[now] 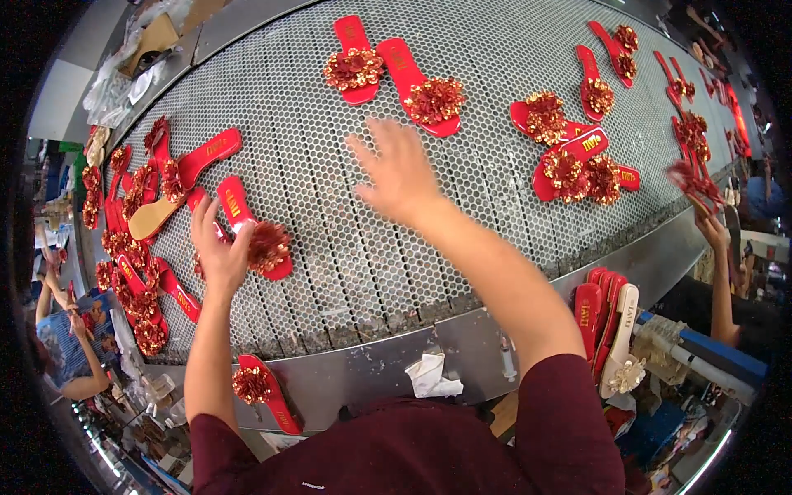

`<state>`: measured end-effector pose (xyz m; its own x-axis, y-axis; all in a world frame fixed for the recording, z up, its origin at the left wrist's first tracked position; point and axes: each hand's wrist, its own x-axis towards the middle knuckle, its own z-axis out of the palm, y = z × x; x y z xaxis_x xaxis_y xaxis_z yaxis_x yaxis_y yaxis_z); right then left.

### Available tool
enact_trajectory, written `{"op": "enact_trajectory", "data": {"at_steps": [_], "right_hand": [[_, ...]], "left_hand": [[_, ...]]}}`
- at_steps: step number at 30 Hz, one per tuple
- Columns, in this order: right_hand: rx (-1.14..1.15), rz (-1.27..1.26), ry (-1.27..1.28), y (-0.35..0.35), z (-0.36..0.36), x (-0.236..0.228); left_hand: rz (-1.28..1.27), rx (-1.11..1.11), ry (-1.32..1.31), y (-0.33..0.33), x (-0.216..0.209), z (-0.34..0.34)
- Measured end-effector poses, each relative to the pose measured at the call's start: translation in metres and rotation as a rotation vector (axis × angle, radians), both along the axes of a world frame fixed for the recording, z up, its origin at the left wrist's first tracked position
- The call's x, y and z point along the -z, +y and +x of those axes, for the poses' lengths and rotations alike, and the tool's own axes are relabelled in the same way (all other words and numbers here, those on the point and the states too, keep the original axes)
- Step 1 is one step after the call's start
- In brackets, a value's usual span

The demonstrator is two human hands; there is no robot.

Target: Apply glue and clean sandals at a conveyor belt assembly line station.

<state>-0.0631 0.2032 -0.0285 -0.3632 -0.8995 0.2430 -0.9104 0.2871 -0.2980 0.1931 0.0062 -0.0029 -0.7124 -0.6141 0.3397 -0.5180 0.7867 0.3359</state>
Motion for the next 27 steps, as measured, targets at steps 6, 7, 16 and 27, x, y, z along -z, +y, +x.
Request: {"op": "enact_trajectory", "data": {"at_steps": [6, 7, 16, 27], "right_hand": [[0.28, 0.178, 0.1, 0.007, -0.113, 0.037], [0.284, 0.18, 0.088, 0.005, -0.116, 0.039], [0.155, 0.034, 0.011, 0.06, -0.074, 0.038], [0.075, -0.281, 0.03, 0.161, 0.037, -0.004]], "left_hand": [[0.197, 0.179, -0.137, -0.012, 0.031, -0.194], [0.159, 0.189, -0.126, -0.02, 0.04, -0.221], [0.264, 0.215, -0.38, 0.0, 0.053, -0.29], [-0.178, 0.62, -0.014, 0.106, 0.018, -0.037]]}}
